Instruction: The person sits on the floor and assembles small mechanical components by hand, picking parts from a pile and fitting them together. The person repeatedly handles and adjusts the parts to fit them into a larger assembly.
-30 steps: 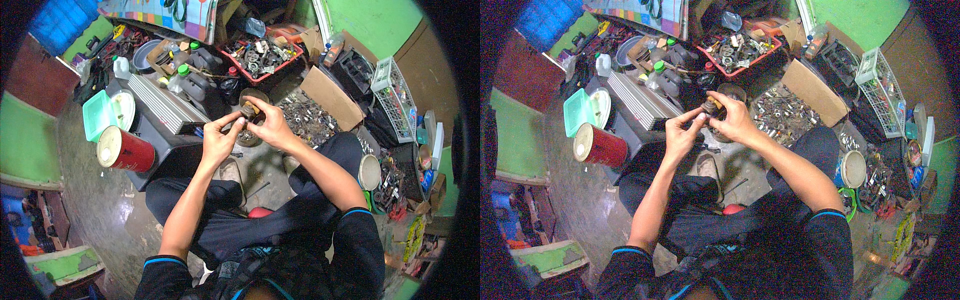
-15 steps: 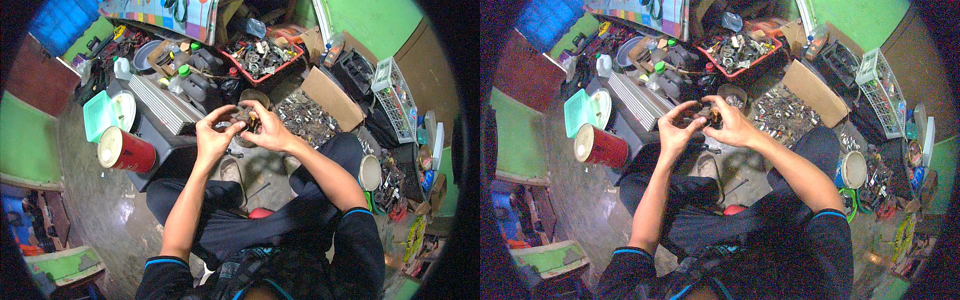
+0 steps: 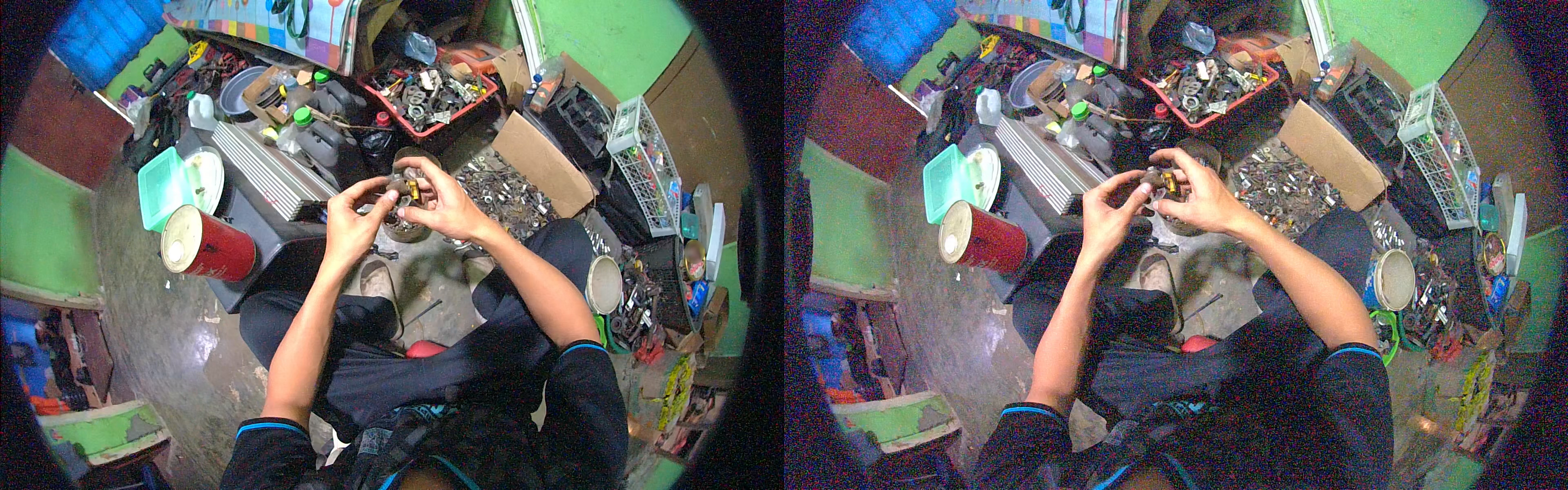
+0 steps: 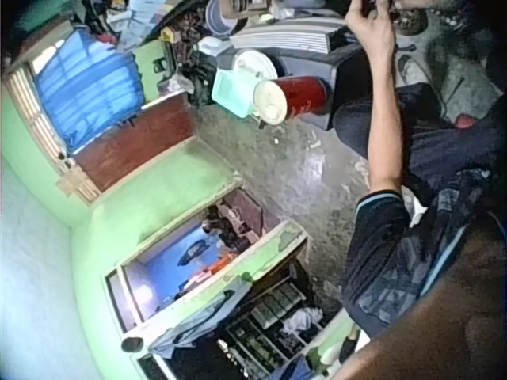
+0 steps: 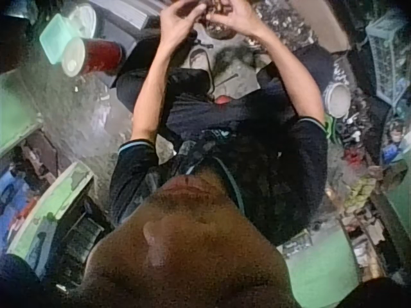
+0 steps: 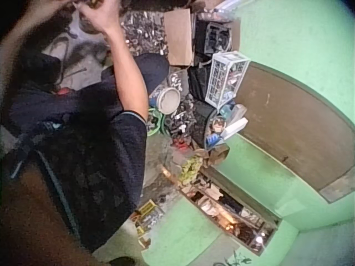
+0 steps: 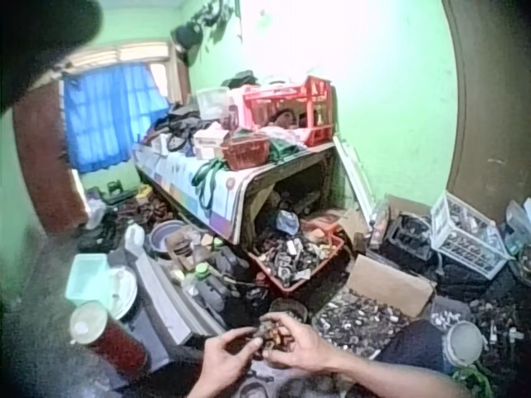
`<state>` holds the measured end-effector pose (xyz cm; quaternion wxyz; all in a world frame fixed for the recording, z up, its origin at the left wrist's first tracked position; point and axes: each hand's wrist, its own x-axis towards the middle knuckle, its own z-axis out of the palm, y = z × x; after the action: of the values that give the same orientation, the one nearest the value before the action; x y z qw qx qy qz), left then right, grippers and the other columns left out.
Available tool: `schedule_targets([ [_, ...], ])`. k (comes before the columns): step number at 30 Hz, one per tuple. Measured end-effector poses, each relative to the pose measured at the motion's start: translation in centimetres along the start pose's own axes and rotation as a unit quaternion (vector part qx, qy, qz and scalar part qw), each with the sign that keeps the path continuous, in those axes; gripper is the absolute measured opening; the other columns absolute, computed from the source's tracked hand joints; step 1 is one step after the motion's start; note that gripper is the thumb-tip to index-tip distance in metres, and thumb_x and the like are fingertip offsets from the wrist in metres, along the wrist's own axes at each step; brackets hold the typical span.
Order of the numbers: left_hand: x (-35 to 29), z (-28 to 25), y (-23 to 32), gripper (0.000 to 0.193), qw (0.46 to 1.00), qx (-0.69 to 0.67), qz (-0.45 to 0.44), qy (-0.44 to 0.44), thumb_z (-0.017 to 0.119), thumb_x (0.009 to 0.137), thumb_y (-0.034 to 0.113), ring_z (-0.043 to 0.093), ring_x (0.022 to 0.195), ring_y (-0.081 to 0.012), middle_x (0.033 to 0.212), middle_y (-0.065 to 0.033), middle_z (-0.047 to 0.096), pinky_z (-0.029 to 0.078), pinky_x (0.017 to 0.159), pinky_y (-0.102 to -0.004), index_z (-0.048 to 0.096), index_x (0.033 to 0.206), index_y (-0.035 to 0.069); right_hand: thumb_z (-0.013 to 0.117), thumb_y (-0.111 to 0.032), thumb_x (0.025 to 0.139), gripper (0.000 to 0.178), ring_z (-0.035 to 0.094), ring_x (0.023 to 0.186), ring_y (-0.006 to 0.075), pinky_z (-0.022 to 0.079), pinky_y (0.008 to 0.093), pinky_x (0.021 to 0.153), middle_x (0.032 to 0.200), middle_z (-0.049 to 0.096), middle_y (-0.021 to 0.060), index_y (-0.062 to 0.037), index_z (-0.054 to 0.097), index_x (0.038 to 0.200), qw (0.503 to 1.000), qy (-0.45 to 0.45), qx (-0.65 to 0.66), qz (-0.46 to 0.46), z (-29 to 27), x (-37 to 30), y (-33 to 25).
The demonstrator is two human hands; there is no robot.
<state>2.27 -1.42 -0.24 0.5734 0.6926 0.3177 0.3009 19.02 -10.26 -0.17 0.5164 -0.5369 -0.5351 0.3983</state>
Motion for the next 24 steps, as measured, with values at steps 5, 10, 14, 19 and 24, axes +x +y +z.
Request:
schedule_targets([
  [5,-0.2,0.3,1.0,0.036,0.999,-0.046,-0.017,0.000,0.073,0.084,0.016,0.064,0.078,-0.0113,0.088,-0.0097,0.070,0.053,0.065,-0.0259,0.065,0.114,-0.004,0.071,-0.005,0.081,0.055,0.056,0.087,0.0059,0.045,0.0201,0.068,0.101,0.062,0.0034,-0.0077,0.039,0.125,0.998,-0.045,0.029,0.025,-0.5,-0.1,0.0],
  [10,-0.3,0.0,0.8,0.037,0.999,-0.025,-0.026,-0.010,0.077,0.081,0.017,0.062,0.067,-0.0096,0.080,-0.0089,0.069,0.052,0.061,-0.0239,0.067,0.107,-0.006,0.069,-0.009,0.084,0.050,0.055,0.084,0.0060,0.045,0.0220,0.069,0.098,0.063,0.0034,-0.0063,0.038,0.124,0.995,-0.065,0.079,0.016,-0.1,-0.3,0.4],
  [14,-0.5,0.2,1.3,0.032,0.997,-0.046,-0.021,0.051,0.079,0.080,0.018,0.063,0.067,-0.0093,0.078,-0.0092,0.069,0.051,0.058,-0.0227,0.068,0.097,-0.008,0.069,-0.015,0.086,0.045,0.059,0.084,0.0085,0.048,0.0260,0.071,0.097,0.066,0.0059,-0.0037,0.042,0.121,0.997,-0.063,0.027,0.020,0.0,-0.1,0.3],
  [19,-0.6,0.6,0.6,0.032,0.991,-0.023,-0.043,0.127,0.080,0.079,0.018,0.061,0.058,-0.0089,0.070,-0.0092,0.068,0.050,0.052,-0.0226,0.067,0.090,-0.010,0.072,-0.024,0.085,0.052,0.060,0.087,0.0107,0.049,0.0282,0.074,0.098,0.067,0.0094,0.0003,0.050,0.125,0.997,-0.022,-0.077,0.019,0.6,0.1,0.7],
  [24,-0.9,1.1,0.7,0.028,0.987,0.004,-0.015,0.163,0.082,0.076,0.019,0.054,0.055,-0.0048,0.066,-0.0020,0.064,0.044,0.050,-0.0189,0.069,0.082,-0.006,0.079,-0.027,0.076,0.070,0.061,0.103,0.0253,0.048,0.0352,0.088,0.112,0.061,0.0173,0.0015,0.047,0.131,0.983,-0.011,-0.174,-0.064,1.5,-0.8,-0.2],
])
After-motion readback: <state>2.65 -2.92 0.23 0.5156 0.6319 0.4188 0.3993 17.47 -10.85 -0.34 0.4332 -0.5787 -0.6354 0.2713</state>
